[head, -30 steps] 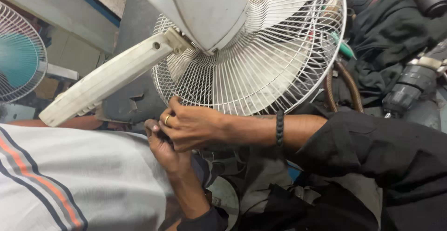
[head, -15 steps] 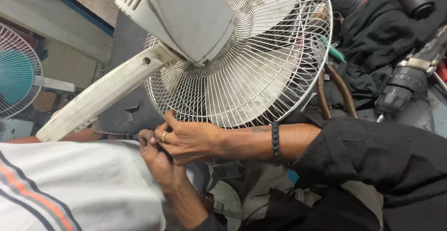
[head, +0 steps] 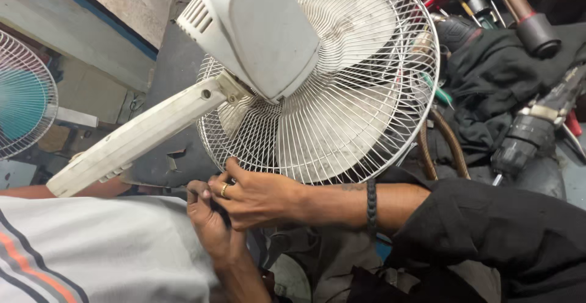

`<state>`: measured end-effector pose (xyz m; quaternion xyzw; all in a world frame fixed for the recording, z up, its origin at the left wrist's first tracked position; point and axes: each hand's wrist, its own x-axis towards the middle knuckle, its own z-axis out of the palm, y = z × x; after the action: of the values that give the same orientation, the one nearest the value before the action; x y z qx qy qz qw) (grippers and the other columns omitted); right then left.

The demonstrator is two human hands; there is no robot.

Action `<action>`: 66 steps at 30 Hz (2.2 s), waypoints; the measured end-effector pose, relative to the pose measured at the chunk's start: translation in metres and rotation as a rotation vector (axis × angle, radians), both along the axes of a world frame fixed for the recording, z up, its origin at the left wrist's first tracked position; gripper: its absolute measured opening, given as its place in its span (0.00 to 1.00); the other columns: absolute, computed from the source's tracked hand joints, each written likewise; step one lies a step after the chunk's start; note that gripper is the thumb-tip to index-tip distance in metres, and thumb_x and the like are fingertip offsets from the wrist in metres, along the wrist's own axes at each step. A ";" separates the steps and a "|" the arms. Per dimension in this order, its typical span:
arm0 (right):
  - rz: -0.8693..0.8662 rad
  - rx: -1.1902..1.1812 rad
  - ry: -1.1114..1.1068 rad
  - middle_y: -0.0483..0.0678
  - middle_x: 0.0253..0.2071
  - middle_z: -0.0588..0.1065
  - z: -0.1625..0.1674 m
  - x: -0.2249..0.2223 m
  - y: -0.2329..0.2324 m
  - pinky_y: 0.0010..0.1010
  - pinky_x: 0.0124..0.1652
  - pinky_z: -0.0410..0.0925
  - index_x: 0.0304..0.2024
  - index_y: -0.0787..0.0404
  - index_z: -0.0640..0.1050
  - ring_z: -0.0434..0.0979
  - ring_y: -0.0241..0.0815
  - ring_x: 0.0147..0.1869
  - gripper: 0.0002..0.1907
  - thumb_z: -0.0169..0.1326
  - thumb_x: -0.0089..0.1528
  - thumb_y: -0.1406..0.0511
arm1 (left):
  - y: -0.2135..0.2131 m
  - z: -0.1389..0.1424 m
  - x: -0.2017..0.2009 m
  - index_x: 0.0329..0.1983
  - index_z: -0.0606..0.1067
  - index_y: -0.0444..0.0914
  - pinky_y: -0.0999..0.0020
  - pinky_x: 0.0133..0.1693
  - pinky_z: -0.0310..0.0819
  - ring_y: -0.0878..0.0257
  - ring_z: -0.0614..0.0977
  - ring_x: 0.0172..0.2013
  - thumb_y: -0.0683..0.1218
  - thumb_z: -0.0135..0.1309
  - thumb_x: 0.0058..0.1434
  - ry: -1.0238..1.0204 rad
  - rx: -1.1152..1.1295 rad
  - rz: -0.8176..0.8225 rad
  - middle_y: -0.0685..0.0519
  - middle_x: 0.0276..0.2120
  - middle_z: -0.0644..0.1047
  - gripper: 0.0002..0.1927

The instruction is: The person secures a white electric fan's front wire grille to its stand using a thin white wire. They thread the wire through the grille and the stand, twist it to tighten, and trim the excess with pliers.

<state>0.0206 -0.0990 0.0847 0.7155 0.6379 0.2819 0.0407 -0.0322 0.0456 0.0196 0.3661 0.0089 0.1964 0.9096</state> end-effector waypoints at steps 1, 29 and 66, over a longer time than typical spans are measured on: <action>0.005 0.011 0.013 0.54 0.44 0.79 0.000 0.000 -0.003 0.59 0.49 0.71 0.26 0.55 0.83 0.76 0.54 0.58 0.15 0.56 0.57 0.53 | -0.003 0.000 0.000 0.35 0.65 0.37 0.62 0.51 0.76 0.58 0.78 0.42 0.37 0.42 0.75 -0.030 -0.028 -0.026 0.46 0.34 0.74 0.10; 0.001 0.078 0.033 0.49 0.38 0.78 -0.012 -0.077 -0.054 0.60 0.54 0.70 0.24 0.58 0.82 0.76 0.46 0.51 0.17 0.55 0.59 0.54 | -0.054 0.000 -0.081 0.32 0.65 0.37 0.59 0.55 0.74 0.56 0.79 0.45 0.33 0.42 0.69 0.055 0.008 0.063 0.47 0.36 0.73 0.10; -0.076 0.286 0.657 0.53 0.39 0.75 0.013 -0.044 -0.052 0.49 0.52 0.69 0.34 0.62 0.83 0.76 0.49 0.51 0.12 0.60 0.55 0.60 | -0.054 -0.016 -0.065 0.54 0.72 0.40 0.81 0.30 0.62 0.75 0.67 0.29 0.44 0.44 0.75 0.137 0.022 0.206 0.61 0.30 0.67 0.09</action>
<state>-0.0230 -0.1509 0.0976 0.7896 0.5440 0.1215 -0.2566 -0.0973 -0.0081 0.0037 0.3859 0.1062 0.2632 0.8778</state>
